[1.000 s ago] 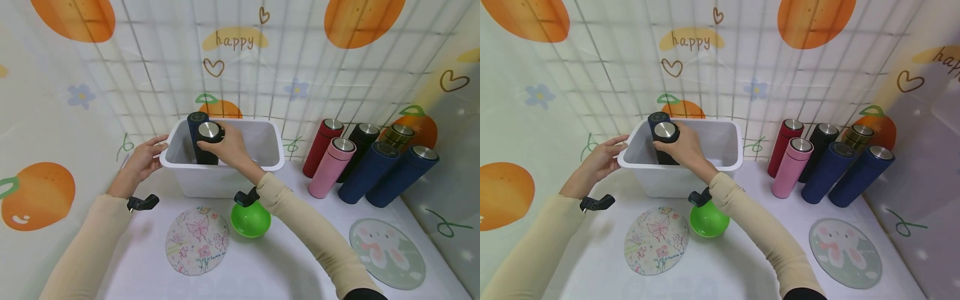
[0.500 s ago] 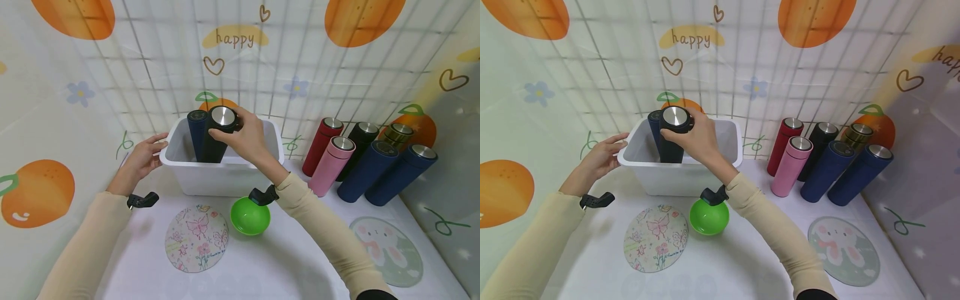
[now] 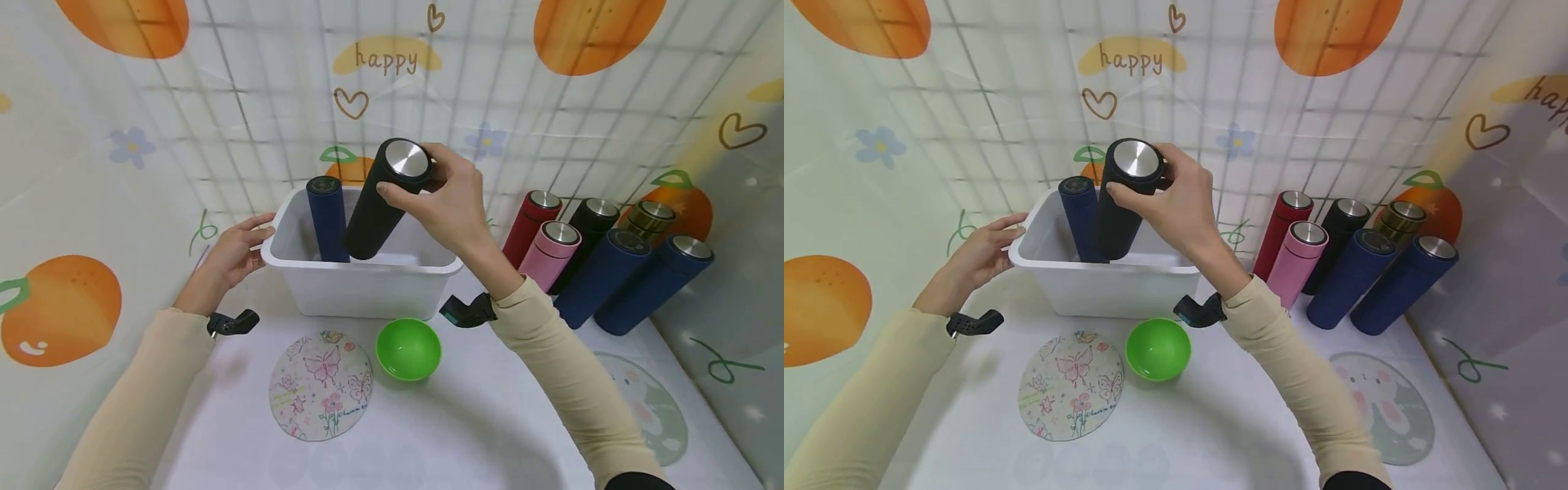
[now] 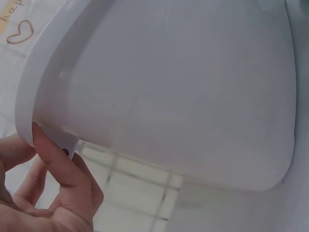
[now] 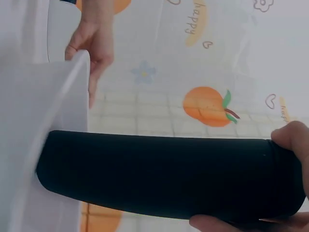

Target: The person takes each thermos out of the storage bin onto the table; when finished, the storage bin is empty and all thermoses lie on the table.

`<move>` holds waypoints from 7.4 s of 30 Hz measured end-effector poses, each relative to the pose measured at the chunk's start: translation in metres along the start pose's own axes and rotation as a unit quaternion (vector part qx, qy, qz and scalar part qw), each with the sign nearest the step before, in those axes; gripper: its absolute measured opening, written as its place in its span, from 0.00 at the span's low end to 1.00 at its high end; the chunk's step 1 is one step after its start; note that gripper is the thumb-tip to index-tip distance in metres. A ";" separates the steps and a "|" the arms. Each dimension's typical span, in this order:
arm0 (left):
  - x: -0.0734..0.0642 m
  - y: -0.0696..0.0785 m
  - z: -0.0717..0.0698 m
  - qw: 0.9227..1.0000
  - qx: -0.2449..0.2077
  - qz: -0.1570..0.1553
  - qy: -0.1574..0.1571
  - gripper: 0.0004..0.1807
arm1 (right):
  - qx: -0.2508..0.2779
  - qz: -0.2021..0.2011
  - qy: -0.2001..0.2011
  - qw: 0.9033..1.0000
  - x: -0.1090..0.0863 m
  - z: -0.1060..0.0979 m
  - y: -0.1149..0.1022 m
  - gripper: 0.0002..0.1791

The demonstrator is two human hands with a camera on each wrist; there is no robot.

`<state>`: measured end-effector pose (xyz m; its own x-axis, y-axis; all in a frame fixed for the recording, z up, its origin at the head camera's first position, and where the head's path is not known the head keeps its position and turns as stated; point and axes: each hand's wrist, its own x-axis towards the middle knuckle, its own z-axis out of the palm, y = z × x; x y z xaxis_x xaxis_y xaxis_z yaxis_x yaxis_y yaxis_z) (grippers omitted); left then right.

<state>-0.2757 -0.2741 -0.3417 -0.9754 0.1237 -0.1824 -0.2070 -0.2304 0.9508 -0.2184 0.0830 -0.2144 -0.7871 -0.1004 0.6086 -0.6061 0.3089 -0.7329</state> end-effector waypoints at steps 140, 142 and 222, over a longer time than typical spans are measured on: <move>-0.001 -0.001 0.001 1.000 0.006 -0.005 0.013 0.31 | -0.273 0.239 0.011 0.932 -0.008 -0.068 0.180 0.41; -0.002 0.001 0.001 1.000 0.008 -0.004 0.011 0.31 | -0.271 0.239 0.011 0.932 -0.009 -0.067 0.183 0.41; -0.005 0.001 -0.003 0.998 -0.041 -0.006 -0.037 0.35 | -0.129 0.151 -0.032 0.980 0.048 0.010 0.089 0.36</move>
<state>-0.2716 -0.2777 -0.3412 -0.9653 0.1964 -0.1723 -0.2274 -0.3070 0.9241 -0.3113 0.0960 -0.2542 -0.9367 -0.0236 0.3493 -0.3016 0.5611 -0.7708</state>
